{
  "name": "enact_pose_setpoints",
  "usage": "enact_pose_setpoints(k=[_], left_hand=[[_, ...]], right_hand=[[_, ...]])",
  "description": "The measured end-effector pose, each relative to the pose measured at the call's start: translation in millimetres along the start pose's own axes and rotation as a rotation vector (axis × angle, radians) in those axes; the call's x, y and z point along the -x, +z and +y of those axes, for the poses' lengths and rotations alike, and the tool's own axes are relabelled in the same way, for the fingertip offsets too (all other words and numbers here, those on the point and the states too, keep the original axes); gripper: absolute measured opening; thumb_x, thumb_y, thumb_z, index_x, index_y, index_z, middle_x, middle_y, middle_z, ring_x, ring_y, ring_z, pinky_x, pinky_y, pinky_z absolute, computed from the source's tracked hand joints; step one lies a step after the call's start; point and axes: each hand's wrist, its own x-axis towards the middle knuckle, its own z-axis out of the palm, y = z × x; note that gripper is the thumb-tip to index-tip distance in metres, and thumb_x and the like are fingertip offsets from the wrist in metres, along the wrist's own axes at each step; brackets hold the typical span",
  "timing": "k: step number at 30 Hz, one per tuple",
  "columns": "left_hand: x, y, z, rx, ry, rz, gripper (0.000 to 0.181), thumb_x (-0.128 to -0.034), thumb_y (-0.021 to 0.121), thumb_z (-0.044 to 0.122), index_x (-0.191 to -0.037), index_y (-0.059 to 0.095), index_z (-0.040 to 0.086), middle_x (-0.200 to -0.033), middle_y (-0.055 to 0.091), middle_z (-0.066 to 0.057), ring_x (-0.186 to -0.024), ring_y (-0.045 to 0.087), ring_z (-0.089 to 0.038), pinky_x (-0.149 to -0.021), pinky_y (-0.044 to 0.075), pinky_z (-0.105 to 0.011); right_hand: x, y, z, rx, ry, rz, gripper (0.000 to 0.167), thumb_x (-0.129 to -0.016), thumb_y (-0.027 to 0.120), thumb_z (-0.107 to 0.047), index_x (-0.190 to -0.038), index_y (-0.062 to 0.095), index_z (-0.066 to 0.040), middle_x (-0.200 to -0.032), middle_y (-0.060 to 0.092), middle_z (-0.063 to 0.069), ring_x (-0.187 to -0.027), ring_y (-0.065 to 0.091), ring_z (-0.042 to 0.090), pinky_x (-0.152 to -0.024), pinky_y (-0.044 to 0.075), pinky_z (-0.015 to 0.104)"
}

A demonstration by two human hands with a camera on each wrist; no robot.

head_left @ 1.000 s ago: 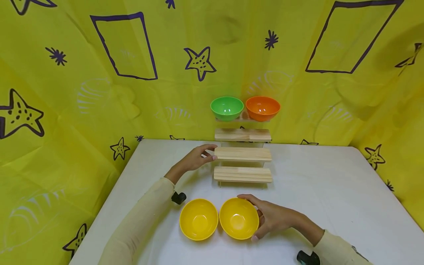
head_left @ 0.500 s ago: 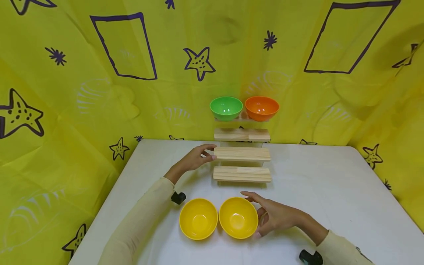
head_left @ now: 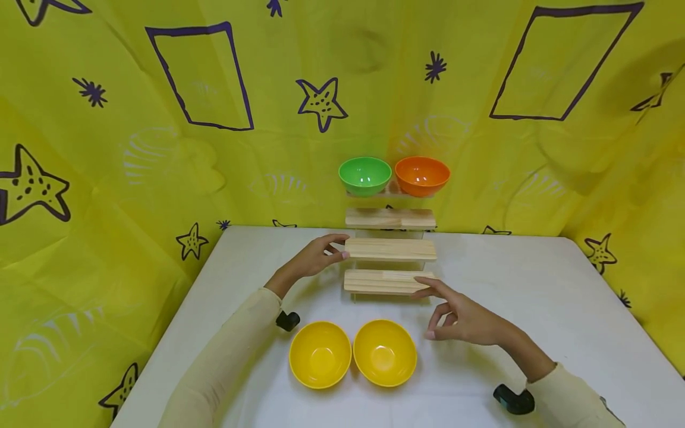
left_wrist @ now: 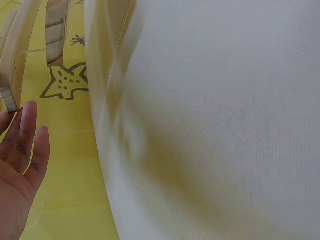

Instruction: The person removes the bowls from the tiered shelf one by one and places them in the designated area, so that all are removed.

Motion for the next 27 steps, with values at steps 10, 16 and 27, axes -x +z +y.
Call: enact_pose_setpoints(k=[10,16,27], left_hand=[[1.3,-0.2,0.9,0.004,0.000,0.006,0.056,-0.1008,0.063,0.030,-0.150,0.046,0.010,-0.141,0.057,-0.014,-0.117,0.063,-0.028,-0.090,0.055,-0.039],[1.8,1.0,1.2,0.004,-0.009,0.006,0.055,-0.1009,0.063,0.030,-0.150,0.047,0.012,-0.141,0.057,-0.013,-0.118,0.063,-0.028,-0.090,0.055,-0.038],[2.1,1.0,2.4,0.005,-0.017,0.004,0.055,-0.1009,0.063,0.030,-0.150,0.047,0.012,-0.141,0.057,-0.012,-0.119,0.062,-0.028,-0.090,0.055,-0.038]], right_hand=[[-4.0,-31.2,-9.5,0.057,-0.052,0.215,0.085,-0.089,0.075,-0.005,-0.157,0.022,-0.007,-0.141,0.046,0.025,-0.076,0.070,0.018,-0.068,0.058,0.030],[-9.6,-47.1,-13.6,0.082,-0.066,0.295,0.083,-0.089,0.074,-0.002,-0.155,0.026,-0.010,-0.139,0.047,0.024,-0.072,0.069,0.021,-0.065,0.058,0.030],[-27.5,-75.2,-23.1,0.129,0.050,0.420,0.082,-0.093,0.074,-0.015,-0.157,0.023,-0.013,-0.143,0.048,0.019,-0.074,0.071,0.015,-0.070,0.056,0.029]])
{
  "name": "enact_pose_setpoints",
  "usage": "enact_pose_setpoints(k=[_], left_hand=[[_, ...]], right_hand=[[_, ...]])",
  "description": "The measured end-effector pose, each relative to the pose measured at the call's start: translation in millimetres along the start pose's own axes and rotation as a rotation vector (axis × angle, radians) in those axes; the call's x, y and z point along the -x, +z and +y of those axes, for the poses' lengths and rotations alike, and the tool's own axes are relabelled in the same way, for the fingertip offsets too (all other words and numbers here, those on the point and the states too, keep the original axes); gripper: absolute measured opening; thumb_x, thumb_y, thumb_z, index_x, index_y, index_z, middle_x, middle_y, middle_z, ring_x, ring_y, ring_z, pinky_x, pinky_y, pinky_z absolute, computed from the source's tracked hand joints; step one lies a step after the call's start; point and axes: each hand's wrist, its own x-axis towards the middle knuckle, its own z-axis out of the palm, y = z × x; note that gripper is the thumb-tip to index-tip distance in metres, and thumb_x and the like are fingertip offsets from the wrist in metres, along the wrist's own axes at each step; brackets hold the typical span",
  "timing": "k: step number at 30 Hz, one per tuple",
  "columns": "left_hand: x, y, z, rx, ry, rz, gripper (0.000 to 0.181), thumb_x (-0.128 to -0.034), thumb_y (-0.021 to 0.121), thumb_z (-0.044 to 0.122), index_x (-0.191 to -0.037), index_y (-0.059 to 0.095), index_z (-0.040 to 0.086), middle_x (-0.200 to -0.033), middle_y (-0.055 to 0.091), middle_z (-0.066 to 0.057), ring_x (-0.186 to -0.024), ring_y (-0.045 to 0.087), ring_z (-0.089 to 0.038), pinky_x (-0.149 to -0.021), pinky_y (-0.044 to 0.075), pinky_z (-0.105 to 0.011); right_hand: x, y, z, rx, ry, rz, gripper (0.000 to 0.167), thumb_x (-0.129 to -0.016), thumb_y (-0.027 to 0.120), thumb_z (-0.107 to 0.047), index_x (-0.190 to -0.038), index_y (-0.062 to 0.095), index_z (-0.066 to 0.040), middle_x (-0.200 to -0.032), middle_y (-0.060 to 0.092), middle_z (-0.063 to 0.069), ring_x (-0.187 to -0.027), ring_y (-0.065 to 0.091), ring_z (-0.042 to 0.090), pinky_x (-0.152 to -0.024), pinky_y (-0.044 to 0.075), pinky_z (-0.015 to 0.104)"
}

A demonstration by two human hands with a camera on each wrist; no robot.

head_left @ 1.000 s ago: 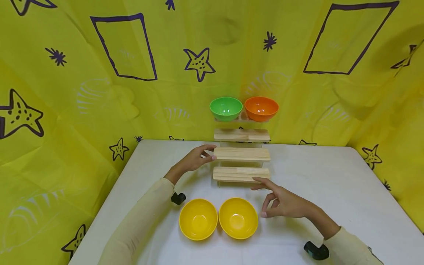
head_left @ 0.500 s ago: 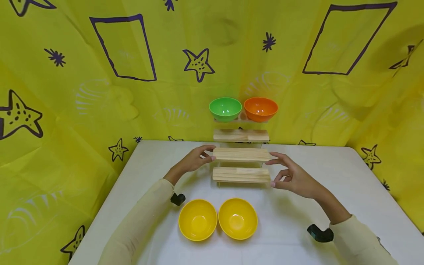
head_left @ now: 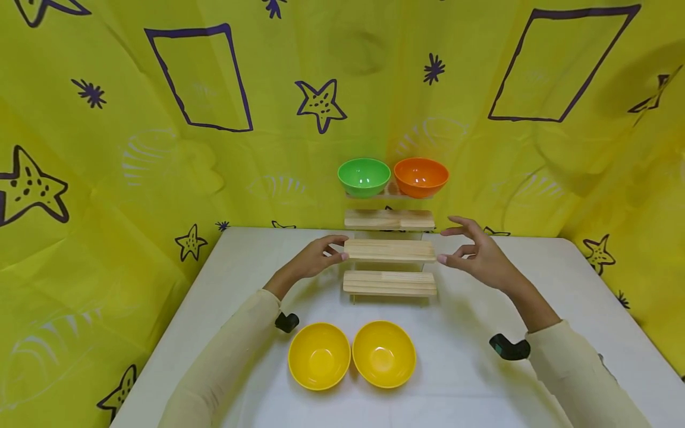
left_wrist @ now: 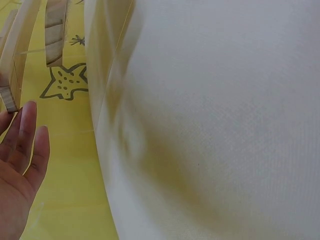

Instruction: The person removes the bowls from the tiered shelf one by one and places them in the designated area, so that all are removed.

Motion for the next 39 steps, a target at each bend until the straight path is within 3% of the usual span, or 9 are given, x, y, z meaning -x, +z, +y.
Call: enact_pose_setpoints(k=[5,11,18,24,32,39], left_hand=[[-0.2,-0.8,0.1,0.006,0.004,0.002,0.054,-0.1008,0.063,0.030,-0.150,0.047,0.012,-0.142,0.057,-0.012,-0.118,0.063,-0.027,-0.090,0.055,-0.038],[0.4,-1.3,0.7,0.014,0.004,0.003,0.054,-0.1010,0.063,0.029,-0.149,0.047,0.011,-0.141,0.056,-0.014,-0.118,0.063,-0.029,-0.091,0.055,-0.040],[0.9,-1.8,0.4,0.011,0.002,0.002,0.054,-0.1011,0.063,0.029,-0.149,0.047,0.012,-0.141,0.056,-0.013,-0.118,0.063,-0.028,-0.091,0.055,-0.039],[-0.2,-1.4,-1.3,0.018,0.005,0.003,0.054,-0.1008,0.063,0.029,-0.149,0.048,0.012,-0.141,0.057,-0.013,-0.118,0.063,-0.028,-0.090,0.055,-0.039],[-0.4,-1.1,-0.9,0.021,-0.009,0.004,0.054,-0.1006,0.064,0.029,-0.149,0.048,0.013,-0.141,0.057,-0.012,-0.118,0.063,-0.027,-0.090,0.055,-0.038],[0.1,-0.7,-0.1,0.023,-0.010,-0.003,0.054,-0.1007,0.063,0.031,-0.150,0.047,0.014,-0.141,0.057,-0.012,-0.119,0.062,-0.027,-0.090,0.055,-0.038]], right_hand=[[-12.7,-11.5,-5.8,0.015,0.065,0.046,0.084,-0.094,0.073,-0.022,-0.158,0.021,-0.014,-0.147,0.045,0.019,-0.077,0.070,0.012,-0.071,0.056,0.030],[-26.2,-20.0,-5.7,-0.001,0.079,0.087,0.084,-0.094,0.073,-0.019,-0.158,0.020,-0.013,-0.147,0.043,0.019,-0.072,0.069,0.011,-0.069,0.055,0.029],[-43.4,-28.0,-5.6,0.002,0.072,0.082,0.086,-0.095,0.070,-0.019,-0.160,0.014,-0.010,-0.151,0.037,0.023,-0.071,0.067,0.008,-0.069,0.054,0.026],[-59.7,-32.9,-12.6,-0.006,0.106,0.083,0.090,-0.095,0.071,-0.024,-0.160,0.010,-0.010,-0.154,0.034,0.022,-0.076,0.068,0.005,-0.070,0.054,0.024],[-81.8,-35.9,-20.6,0.031,0.131,0.107,0.091,-0.094,0.070,-0.034,-0.161,0.011,-0.015,-0.157,0.035,0.019,-0.077,0.068,0.003,-0.072,0.055,0.031],[-92.9,-36.7,-24.8,0.036,0.168,0.110,0.097,-0.093,0.070,-0.042,-0.161,0.007,-0.013,-0.160,0.028,0.022,-0.077,0.068,0.005,-0.071,0.055,0.027]])
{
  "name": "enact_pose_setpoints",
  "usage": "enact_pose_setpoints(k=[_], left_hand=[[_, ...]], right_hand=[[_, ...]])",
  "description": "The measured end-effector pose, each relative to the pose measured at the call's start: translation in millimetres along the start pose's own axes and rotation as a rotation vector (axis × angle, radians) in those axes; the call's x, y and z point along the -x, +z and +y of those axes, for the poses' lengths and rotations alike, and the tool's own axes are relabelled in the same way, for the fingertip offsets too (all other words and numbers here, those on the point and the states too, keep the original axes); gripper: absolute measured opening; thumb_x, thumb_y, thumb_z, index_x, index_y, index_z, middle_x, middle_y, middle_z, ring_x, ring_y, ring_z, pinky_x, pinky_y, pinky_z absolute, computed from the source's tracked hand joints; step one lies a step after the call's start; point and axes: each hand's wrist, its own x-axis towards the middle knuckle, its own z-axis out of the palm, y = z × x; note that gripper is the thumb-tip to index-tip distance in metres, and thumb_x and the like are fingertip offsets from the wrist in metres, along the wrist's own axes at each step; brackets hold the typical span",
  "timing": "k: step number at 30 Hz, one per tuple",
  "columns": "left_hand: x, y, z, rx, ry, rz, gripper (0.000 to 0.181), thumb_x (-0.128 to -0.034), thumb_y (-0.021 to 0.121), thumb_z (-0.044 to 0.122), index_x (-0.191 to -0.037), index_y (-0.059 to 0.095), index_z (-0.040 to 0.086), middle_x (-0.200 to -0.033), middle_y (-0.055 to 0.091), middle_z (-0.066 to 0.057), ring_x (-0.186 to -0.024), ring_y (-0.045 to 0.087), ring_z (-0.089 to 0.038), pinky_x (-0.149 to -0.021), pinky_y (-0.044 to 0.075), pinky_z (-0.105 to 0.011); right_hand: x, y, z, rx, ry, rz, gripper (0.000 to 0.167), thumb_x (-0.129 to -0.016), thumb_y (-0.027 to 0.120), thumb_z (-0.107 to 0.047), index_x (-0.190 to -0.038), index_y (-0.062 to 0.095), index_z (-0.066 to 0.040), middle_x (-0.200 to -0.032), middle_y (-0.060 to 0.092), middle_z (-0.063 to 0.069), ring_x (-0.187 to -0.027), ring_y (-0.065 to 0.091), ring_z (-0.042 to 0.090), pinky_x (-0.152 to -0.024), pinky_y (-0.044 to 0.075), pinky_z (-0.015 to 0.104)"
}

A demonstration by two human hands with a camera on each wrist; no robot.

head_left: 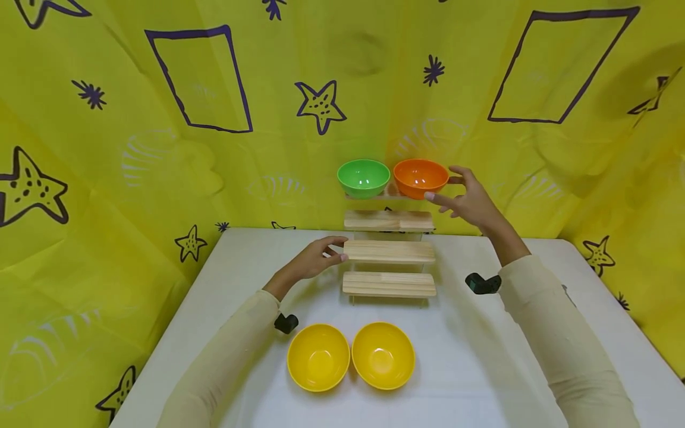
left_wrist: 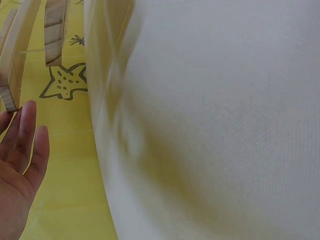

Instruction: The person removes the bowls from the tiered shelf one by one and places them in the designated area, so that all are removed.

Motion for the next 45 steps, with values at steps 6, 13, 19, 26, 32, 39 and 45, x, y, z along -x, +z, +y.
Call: enact_pose_setpoints(k=[6,13,19,26,32,39,45], left_hand=[[-0.5,-0.2,0.8,-0.005,0.003,0.003,0.055,-0.1004,0.064,0.032,-0.149,0.048,0.014,-0.141,0.056,-0.012,-0.118,0.062,-0.027,-0.089,0.055,-0.037],[-1.1,0.2,-1.2,-0.002,0.003,-0.001,0.055,-0.1002,0.064,0.031,-0.150,0.047,0.013,-0.141,0.056,-0.012,-0.118,0.062,-0.027,-0.089,0.055,-0.037],[-1.3,-0.1,-1.0,0.005,0.004,0.001,0.056,-0.1001,0.064,0.031,-0.150,0.047,0.012,-0.142,0.056,-0.012,-0.118,0.062,-0.028,-0.090,0.055,-0.039],[-1.2,-0.4,-0.7,0.009,0.004,-0.005,0.057,-0.1003,0.064,0.031,-0.150,0.046,0.010,-0.142,0.056,-0.013,-0.119,0.062,-0.028,-0.091,0.055,-0.039],[-0.8,-0.3,-0.5,0.006,-0.004,-0.006,0.057,-0.1003,0.064,0.031,-0.150,0.046,0.012,-0.142,0.056,-0.012,-0.119,0.062,-0.028,-0.091,0.055,-0.039],[-0.1,-0.4,0.9,0.001,-0.002,-0.004,0.057,-0.1005,0.064,0.031,-0.151,0.046,0.010,-0.142,0.056,-0.013,-0.118,0.062,-0.028,-0.091,0.055,-0.040],[0.0,-0.3,1.2,0.001,0.001,-0.004,0.057,-0.1006,0.064,0.031,-0.151,0.046,0.011,-0.142,0.056,-0.013,-0.118,0.062,-0.028,-0.091,0.055,-0.039]], right_hand=[[-7.2,0.6,-2.3,-0.003,0.004,0.000,0.099,-0.093,0.070,-0.043,-0.161,0.006,-0.011,-0.161,0.023,0.024,-0.076,0.068,0.004,-0.069,0.055,0.022],[-15.1,4.1,-5.0,-0.032,0.012,-0.012,0.102,-0.092,0.070,-0.043,-0.162,0.003,-0.011,-0.161,0.021,0.025,-0.074,0.068,0.002,-0.068,0.054,0.023],[-22.8,8.7,-6.9,0.006,0.025,-0.016,0.106,-0.091,0.070,-0.048,-0.161,0.001,-0.008,-0.155,0.029,0.027,-0.077,0.069,0.008,-0.070,0.055,0.025],[-28.7,14.1,-6.5,-0.011,0.027,-0.021,0.109,-0.090,0.070,-0.048,-0.161,-0.002,-0.008,-0.145,0.045,0.026,-0.077,0.069,0.012,-0.069,0.055,0.028],[-30.5,16.5,-5.9,-0.015,0.011,-0.007,0.106,-0.090,0.072,-0.046,-0.161,0.002,-0.008,-0.144,0.044,0.025,-0.081,0.070,0.021,-0.066,0.054,0.028],[-30.2,17.7,-6.3,-0.031,0.008,0.006,0.104,-0.090,0.073,-0.042,-0.160,0.005,-0.006,-0.144,0.044,0.025,-0.082,0.071,0.021,-0.065,0.056,0.025],[-29.5,17.3,-7.1,-0.076,0.015,0.006,0.104,-0.089,0.076,-0.037,-0.159,0.006,-0.005,-0.146,0.042,0.026,-0.073,0.068,0.006,-0.069,0.059,0.025]])
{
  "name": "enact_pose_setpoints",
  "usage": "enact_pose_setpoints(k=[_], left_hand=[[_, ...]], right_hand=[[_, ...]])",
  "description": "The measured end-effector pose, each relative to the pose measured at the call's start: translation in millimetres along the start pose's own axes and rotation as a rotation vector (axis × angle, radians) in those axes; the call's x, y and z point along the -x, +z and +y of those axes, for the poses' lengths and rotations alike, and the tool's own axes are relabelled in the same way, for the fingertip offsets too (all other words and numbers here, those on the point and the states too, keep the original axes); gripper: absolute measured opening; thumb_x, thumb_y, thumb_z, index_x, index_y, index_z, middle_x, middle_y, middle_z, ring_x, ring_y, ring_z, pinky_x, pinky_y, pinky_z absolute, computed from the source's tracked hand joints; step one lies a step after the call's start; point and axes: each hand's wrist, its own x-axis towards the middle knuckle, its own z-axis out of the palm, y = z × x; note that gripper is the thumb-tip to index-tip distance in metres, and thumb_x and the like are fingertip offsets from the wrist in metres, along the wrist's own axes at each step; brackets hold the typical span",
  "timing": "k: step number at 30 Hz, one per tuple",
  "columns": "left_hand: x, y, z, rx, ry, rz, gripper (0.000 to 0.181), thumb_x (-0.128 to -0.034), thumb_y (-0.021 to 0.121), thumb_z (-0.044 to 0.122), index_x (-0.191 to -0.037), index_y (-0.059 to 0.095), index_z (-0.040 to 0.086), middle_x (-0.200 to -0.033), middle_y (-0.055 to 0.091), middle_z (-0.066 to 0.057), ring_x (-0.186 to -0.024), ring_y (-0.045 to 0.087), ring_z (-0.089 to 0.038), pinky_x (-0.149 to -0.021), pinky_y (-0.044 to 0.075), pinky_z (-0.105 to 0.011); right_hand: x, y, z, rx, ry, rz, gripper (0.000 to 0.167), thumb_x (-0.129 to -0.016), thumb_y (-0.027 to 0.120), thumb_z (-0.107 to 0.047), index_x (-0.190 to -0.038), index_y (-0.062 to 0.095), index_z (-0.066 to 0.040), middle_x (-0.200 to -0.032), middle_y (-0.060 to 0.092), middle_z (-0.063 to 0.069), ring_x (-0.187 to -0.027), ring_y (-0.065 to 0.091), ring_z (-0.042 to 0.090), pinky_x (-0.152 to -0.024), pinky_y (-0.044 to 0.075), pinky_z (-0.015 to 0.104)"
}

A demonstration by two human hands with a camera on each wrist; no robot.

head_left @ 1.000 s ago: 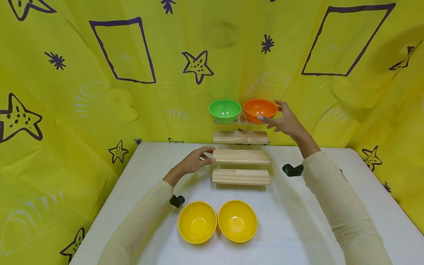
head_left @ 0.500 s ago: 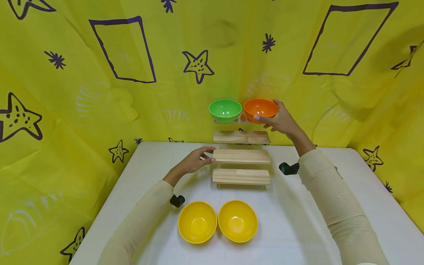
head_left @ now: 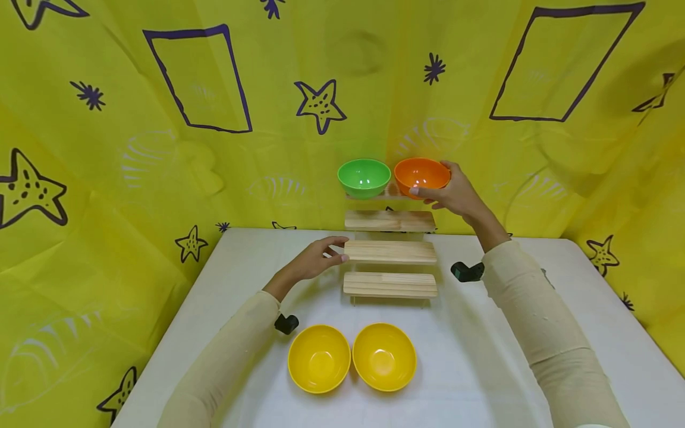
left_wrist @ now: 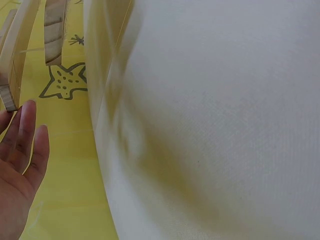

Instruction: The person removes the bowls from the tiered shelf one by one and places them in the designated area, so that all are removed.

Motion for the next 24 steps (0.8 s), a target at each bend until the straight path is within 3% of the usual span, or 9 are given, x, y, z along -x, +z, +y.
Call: enact_pose_setpoints(k=[10,24], left_hand=[[1.0,-0.6,0.7,-0.009,-0.008,0.001,0.055,-0.1007,0.063,0.031,-0.150,0.047,0.013,-0.143,0.056,-0.012,-0.120,0.062,-0.028,-0.093,0.054,-0.042],[-0.7,0.5,-1.6,-0.016,0.030,0.008,0.057,-0.1009,0.063,0.029,-0.151,0.045,0.010,-0.143,0.055,-0.014,-0.117,0.063,-0.028,-0.088,0.055,-0.038]], right_hand=[[4.2,-1.1,0.1,0.010,-0.008,0.006,0.106,-0.088,0.077,-0.034,-0.160,0.005,-0.005,-0.151,0.037,0.026,-0.077,0.069,0.011,-0.072,0.061,0.029],[20.8,-3.2,-0.6,0.017,-0.048,0.009,0.105,-0.087,0.078,-0.034,-0.160,0.008,-0.005,-0.154,0.033,0.023,-0.112,0.058,0.039,-0.071,0.061,0.031]])
